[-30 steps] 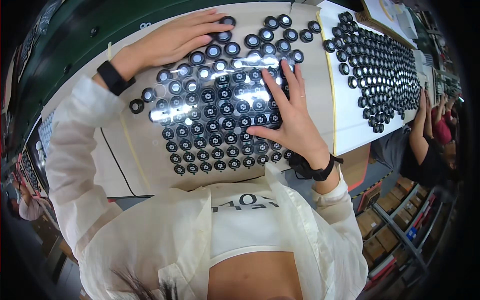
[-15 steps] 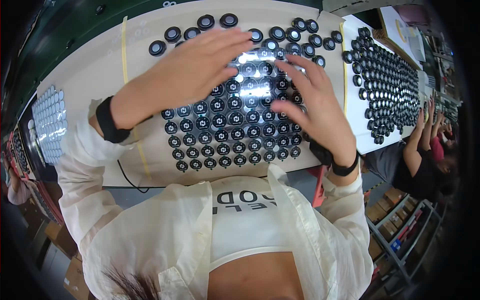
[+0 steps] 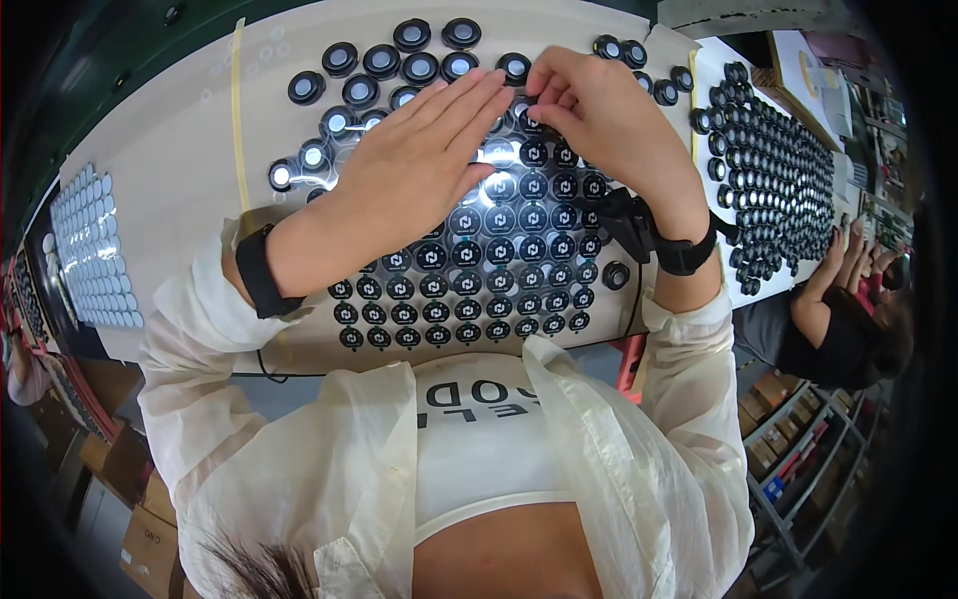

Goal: Inspecting and arranging small circular electronic components on a backlit light table.

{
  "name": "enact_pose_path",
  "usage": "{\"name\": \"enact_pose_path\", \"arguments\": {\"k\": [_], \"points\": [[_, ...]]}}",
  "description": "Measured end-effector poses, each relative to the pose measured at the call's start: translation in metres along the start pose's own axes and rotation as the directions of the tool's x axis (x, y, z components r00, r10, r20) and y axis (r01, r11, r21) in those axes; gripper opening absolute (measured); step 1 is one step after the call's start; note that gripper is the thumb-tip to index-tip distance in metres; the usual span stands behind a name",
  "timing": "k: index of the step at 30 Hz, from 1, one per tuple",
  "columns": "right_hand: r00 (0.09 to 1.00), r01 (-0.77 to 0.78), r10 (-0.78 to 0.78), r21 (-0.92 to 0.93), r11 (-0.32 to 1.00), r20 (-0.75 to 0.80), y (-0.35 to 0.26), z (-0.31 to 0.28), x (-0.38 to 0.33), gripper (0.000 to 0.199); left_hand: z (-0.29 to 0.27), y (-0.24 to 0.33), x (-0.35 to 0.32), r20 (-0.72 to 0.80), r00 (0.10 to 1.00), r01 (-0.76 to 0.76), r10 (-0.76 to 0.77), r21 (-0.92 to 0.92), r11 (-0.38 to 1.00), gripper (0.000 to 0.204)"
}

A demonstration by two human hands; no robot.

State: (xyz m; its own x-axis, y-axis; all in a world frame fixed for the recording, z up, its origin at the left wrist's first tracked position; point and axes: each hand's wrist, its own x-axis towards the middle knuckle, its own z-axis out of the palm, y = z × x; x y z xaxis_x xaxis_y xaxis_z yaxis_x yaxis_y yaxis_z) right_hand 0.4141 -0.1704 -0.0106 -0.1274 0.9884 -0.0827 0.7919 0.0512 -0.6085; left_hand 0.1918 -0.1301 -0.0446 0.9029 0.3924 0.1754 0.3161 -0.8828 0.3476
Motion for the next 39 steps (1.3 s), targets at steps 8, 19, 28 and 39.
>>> {"name": "enact_pose_path", "arguments": {"k": [8,19,28,39], "points": [[0.999,0.009,-0.012,0.073,0.997,0.043,0.002,-0.006,0.002,0.017,0.001,0.002,0.0,-0.008,1.0,0.019,-0.018,0.021,1.0,0.067],[0.994,0.107,-0.107,0.081,0.991,-0.003,-0.049,-0.022,-0.028,0.008,0.002,0.0,0.001,-0.062,0.998,0.016,-0.014,0.04,0.999,0.061],[0.985,-0.067,0.14,0.537,0.841,-0.096,-0.048,-0.019,-0.069,0.013,-0.083,-0.065,0.057,0.227,0.938,0.284,-0.261,-0.077,0.956,0.036],[0.96,0.028,0.268,0.977,0.213,-0.086,-0.02,0.021,-0.054,0.016,-0.04,-0.104,0.048,0.053,0.994,0.092,-0.091,-0.015,0.996,0.03]]}}
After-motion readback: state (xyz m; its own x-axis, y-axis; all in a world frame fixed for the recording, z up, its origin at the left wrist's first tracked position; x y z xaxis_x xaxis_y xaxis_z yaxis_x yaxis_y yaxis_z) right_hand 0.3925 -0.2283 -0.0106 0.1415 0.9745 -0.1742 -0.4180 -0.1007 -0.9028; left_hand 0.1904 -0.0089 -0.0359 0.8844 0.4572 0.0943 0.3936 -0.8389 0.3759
